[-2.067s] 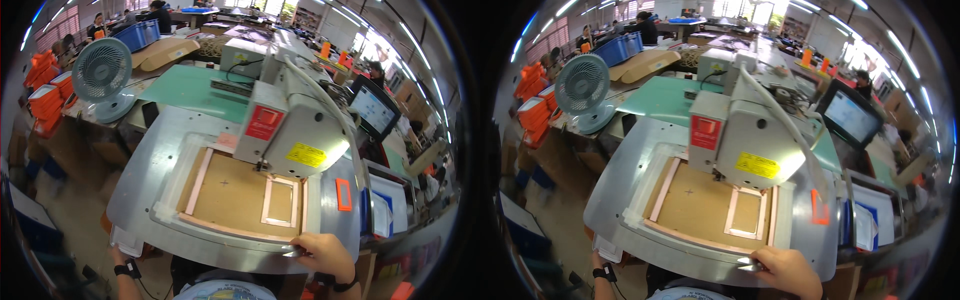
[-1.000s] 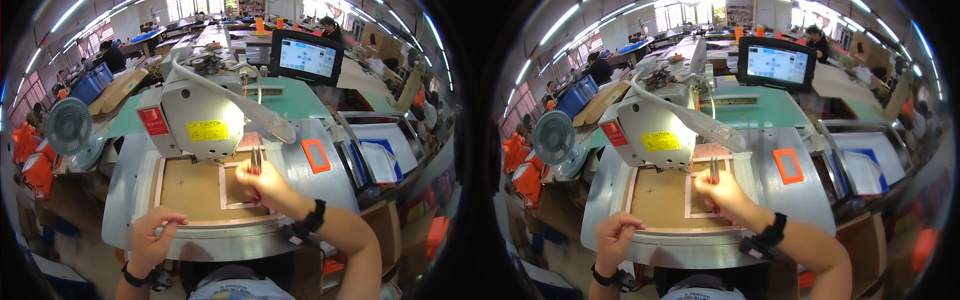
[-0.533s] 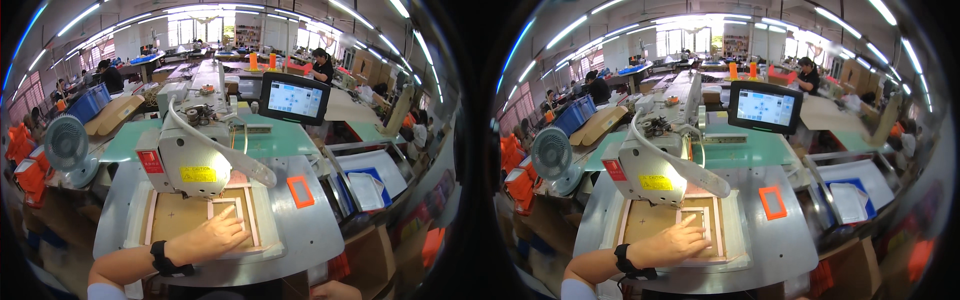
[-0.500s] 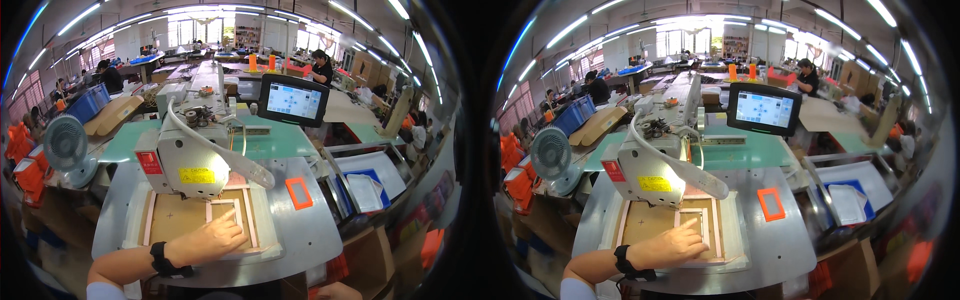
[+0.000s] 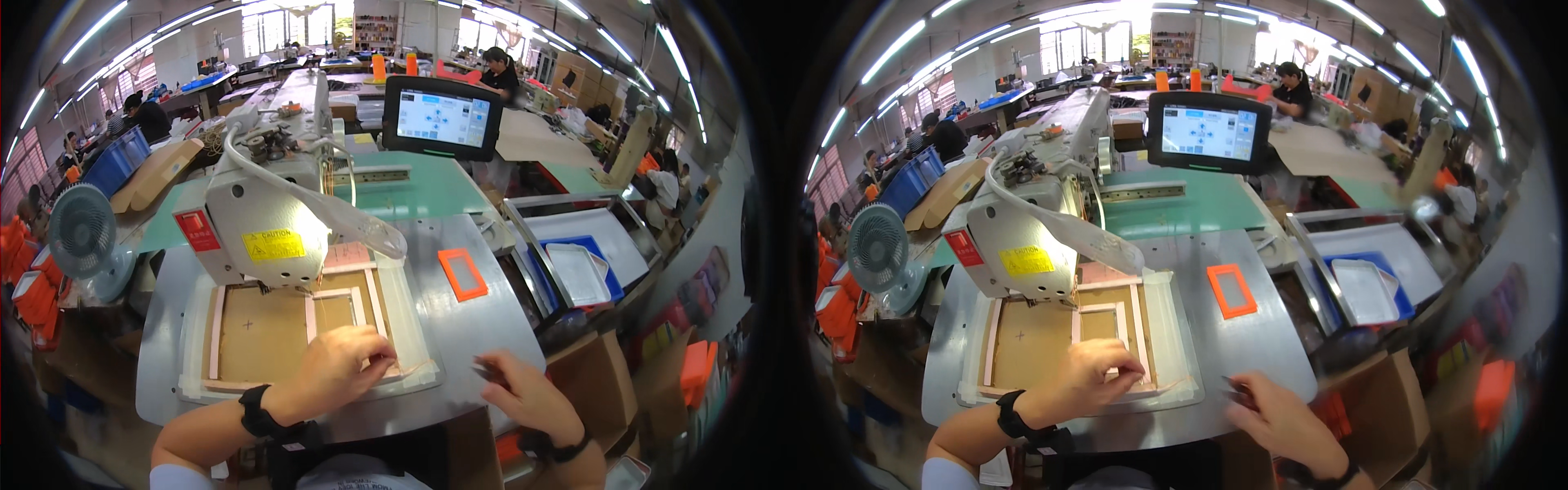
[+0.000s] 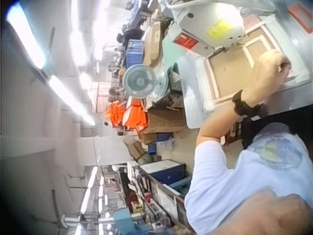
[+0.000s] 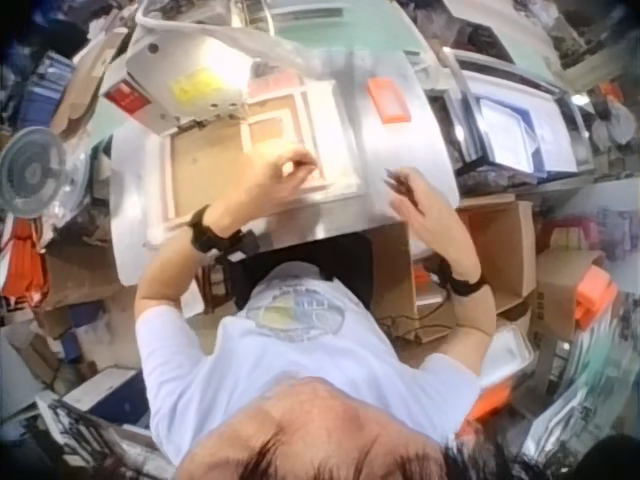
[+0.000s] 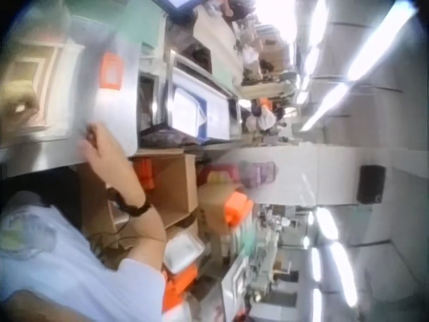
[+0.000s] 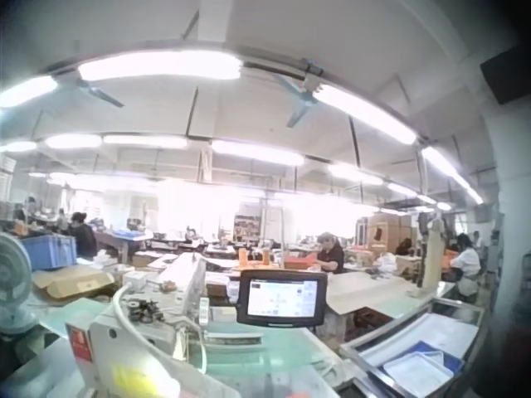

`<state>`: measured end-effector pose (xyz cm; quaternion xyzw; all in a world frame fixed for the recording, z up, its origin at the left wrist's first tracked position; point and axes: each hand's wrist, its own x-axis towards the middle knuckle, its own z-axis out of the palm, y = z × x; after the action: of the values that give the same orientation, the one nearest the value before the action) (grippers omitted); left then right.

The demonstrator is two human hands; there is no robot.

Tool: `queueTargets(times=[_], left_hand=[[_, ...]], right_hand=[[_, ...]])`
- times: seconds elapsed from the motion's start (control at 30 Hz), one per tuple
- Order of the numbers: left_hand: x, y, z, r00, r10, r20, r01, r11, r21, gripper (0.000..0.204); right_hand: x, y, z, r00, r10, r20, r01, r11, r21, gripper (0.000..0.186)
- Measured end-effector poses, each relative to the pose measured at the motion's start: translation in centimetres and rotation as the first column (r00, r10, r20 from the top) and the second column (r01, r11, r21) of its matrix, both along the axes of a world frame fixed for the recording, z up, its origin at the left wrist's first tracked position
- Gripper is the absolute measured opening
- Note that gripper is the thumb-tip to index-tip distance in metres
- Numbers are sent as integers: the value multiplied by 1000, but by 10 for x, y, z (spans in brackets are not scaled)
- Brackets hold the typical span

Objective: Using an automated industrial sewing machine to sew patches and windows onto a leather first-aid kit bag.

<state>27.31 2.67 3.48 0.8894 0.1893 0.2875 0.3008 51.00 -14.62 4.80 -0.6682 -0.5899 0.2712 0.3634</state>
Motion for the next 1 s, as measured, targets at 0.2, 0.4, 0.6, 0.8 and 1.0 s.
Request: queueTargets(times=[0.2, 0.4, 0.6, 0.8, 1.0], left_hand=[[-2, -4, 6, 994, 100, -53, -94, 991, 100, 5], [0, -6, 4, 989, 142, -51, -131, 973, 189, 3], [-2, -5, 3, 988, 151, -38, -143, 976, 163, 5], [-25, 1, 7, 972, 218, -86, -227, 967, -119, 9], [-49, 9, -6, 933, 351, -79, -360, 913, -189, 14]], right_hand=[[-20, 53, 3, 979, 205, 22, -194, 954, -227, 33], [-26, 72, -8, 950, 312, -6, -304, 919, -250, 35], [-39, 90, -13, 941, 339, 16, -324, 912, -252, 33], [-10, 108, -11, 895, 214, 392, -160, 973, -167, 30], [18, 165, 15, 919, -90, 384, -75, 916, 395, 29]])
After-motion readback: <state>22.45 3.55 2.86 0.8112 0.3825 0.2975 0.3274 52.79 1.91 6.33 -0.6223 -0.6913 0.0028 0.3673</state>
